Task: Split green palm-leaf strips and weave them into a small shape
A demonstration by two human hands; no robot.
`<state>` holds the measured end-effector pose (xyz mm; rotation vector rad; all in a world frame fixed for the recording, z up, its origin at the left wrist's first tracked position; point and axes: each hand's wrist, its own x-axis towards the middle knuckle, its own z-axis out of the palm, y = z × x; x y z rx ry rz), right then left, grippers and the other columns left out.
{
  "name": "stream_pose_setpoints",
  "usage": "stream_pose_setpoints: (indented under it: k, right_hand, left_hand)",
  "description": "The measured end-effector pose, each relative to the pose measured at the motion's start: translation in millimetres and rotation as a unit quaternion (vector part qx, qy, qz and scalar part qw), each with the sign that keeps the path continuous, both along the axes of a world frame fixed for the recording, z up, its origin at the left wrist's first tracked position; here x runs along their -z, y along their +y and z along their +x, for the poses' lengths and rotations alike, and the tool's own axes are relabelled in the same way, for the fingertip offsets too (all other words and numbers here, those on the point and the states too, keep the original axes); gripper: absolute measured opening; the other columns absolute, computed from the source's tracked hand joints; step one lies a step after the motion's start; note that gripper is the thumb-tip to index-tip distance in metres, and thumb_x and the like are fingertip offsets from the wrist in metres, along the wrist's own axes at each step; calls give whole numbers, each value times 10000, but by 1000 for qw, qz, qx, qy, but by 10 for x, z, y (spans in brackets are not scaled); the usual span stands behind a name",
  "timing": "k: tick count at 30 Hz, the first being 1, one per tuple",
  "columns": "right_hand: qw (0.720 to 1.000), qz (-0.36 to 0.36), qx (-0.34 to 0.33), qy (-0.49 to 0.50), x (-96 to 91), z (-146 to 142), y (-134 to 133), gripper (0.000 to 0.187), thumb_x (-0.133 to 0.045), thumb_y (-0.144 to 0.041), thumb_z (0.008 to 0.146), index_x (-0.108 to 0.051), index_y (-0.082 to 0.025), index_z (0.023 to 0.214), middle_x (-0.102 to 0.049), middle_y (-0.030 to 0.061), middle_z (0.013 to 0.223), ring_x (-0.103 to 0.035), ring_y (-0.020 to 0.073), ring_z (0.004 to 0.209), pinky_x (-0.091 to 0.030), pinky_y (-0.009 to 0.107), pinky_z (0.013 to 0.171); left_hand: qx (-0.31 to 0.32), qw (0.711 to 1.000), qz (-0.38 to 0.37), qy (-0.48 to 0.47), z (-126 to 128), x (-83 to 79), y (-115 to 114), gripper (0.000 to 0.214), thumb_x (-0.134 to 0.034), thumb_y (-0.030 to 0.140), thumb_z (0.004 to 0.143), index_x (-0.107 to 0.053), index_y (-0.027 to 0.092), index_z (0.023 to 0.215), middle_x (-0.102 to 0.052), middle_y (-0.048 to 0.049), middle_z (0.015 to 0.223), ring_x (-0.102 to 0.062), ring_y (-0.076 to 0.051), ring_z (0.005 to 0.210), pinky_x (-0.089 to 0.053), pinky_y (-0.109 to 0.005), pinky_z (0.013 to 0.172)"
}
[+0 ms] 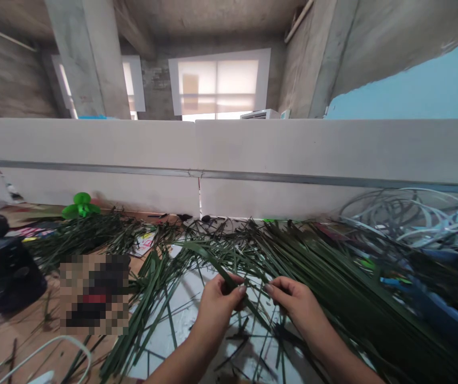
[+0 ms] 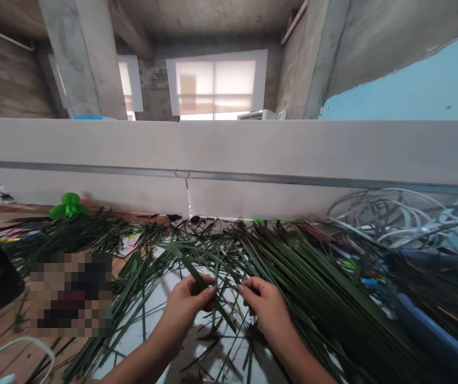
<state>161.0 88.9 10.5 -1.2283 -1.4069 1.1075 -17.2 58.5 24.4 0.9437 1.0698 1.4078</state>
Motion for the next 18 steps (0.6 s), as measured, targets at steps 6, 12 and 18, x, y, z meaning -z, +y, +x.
stream_pose_setpoints:
  k: [6,12,18]
  right_hand:
    - [994,-38,-94,35,-161,41,-55,372,-756,-493,699,-786,-193,917,-741,61,871,-605,228,807,-424,330,732]
    - [982,-81,-109,131,-138,-34,-92,367,-801,-466,668,-780,-182,900,-683,13,742,-517,147,643,-359,280,629]
    - [985,-52,-89,139,-261,-60,-158,260,-825,-380,618,-720,-169,727,-583,-36,611,-444,120,566,-353,260,574]
  left_hand:
    - [166,986,-4,14,151,149,-98,189,-727,234,610,-609,169,743,-532,58,536,-459,-89,467,-385,-234,495]
    - [299,953,-10,40,189,131,-239,124,-696,165,583,-623,159,684,-569,37,601,-506,-107,549,-403,-237,572]
    - [352,935,-8,51,113,79,-267,111,-717,172,642,-682,154,746,-596,18,670,-511,-113,596,-410,-240,621]
